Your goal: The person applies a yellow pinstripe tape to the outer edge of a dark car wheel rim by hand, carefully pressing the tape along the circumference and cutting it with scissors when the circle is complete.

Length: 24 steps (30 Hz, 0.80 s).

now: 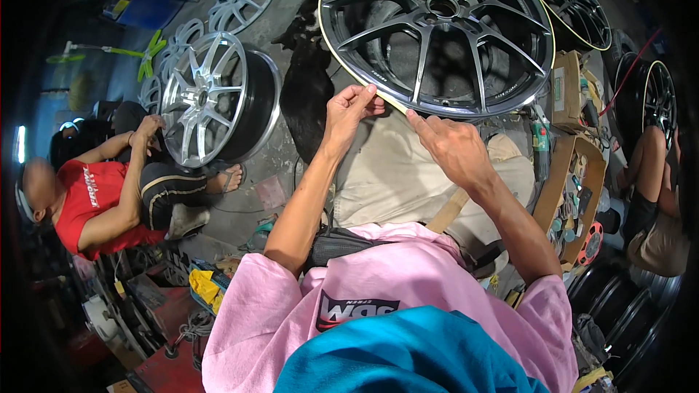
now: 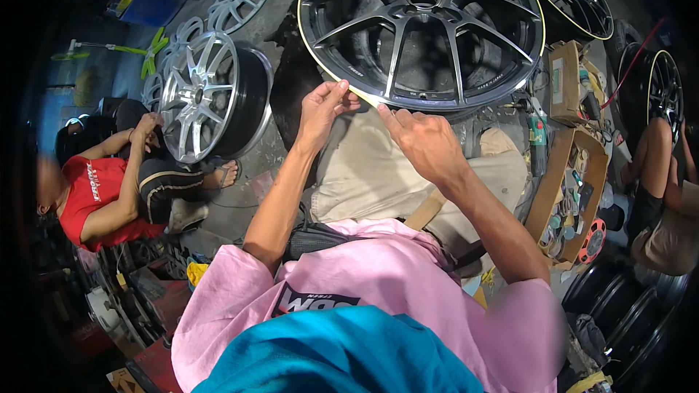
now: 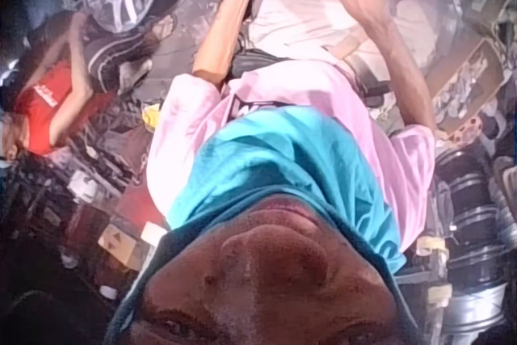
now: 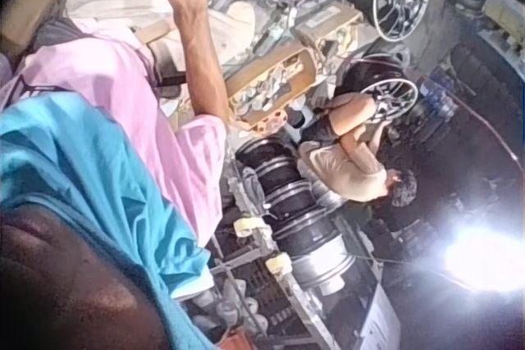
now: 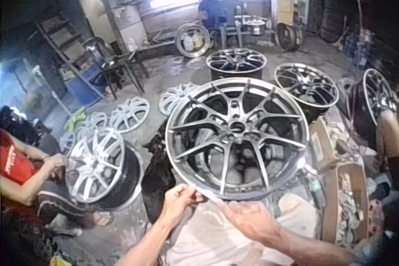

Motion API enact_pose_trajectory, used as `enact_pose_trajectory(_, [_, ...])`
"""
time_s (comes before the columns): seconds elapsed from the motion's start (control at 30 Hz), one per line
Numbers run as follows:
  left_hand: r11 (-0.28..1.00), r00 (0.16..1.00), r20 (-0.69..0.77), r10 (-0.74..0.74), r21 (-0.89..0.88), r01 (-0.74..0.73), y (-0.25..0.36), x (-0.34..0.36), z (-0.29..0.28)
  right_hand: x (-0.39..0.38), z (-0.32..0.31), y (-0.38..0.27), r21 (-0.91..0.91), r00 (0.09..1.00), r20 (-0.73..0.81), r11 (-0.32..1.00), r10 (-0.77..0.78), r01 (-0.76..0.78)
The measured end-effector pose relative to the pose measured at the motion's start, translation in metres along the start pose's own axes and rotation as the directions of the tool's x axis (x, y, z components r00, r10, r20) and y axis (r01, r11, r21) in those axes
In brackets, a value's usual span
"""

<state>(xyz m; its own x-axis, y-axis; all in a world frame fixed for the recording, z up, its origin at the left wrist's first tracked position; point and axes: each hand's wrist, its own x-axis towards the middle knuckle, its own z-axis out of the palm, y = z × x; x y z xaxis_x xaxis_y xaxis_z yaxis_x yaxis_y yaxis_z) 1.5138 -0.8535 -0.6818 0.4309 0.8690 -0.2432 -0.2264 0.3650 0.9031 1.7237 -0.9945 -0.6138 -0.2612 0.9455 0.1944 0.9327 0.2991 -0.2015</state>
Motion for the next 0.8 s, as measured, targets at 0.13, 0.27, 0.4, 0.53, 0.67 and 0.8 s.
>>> enact_pose_trajectory(0.13, [0.999, 0.999, 0.033, -0.018, 0.052, 0.016, -0.001, -0.001, 0.000, -0.002, -0.003, 0.001, 0.008, 1.000, 0.012, 1.000, 0.000, 0.000])
enact_pose_trajectory(0.27, [0.996, 0.999, 0.042, -0.033, 0.088, 0.029, -0.002, -0.004, 0.005, -0.004, -0.009, 0.005, -0.027, 0.998, 0.036, 0.998, -0.052, 0.053])
enact_pose_trajectory(0.4, [0.997, 0.998, 0.055, -0.035, 0.077, 0.031, -0.006, -0.006, 0.010, -0.010, -0.011, 0.010, -0.005, 0.999, 0.021, 0.999, -0.048, 0.048])
enact_pose_trajectory(0.53, [0.997, 0.999, 0.043, -0.021, 0.072, 0.018, -0.008, -0.008, 0.014, -0.015, -0.017, 0.015, -0.029, 0.997, 0.038, 0.998, -0.061, 0.062])
enact_pose_trajectory(0.67, [0.996, 0.999, 0.042, -0.014, 0.083, 0.010, -0.008, -0.010, 0.019, -0.020, -0.015, 0.023, -0.053, 0.996, 0.051, 0.996, -0.073, 0.076])
enact_pose_trajectory(0.8, [0.996, 0.998, 0.060, -0.021, 0.083, 0.016, -0.011, -0.012, 0.024, -0.023, -0.018, 0.027, -0.064, 0.995, 0.078, 0.996, -0.057, 0.062])
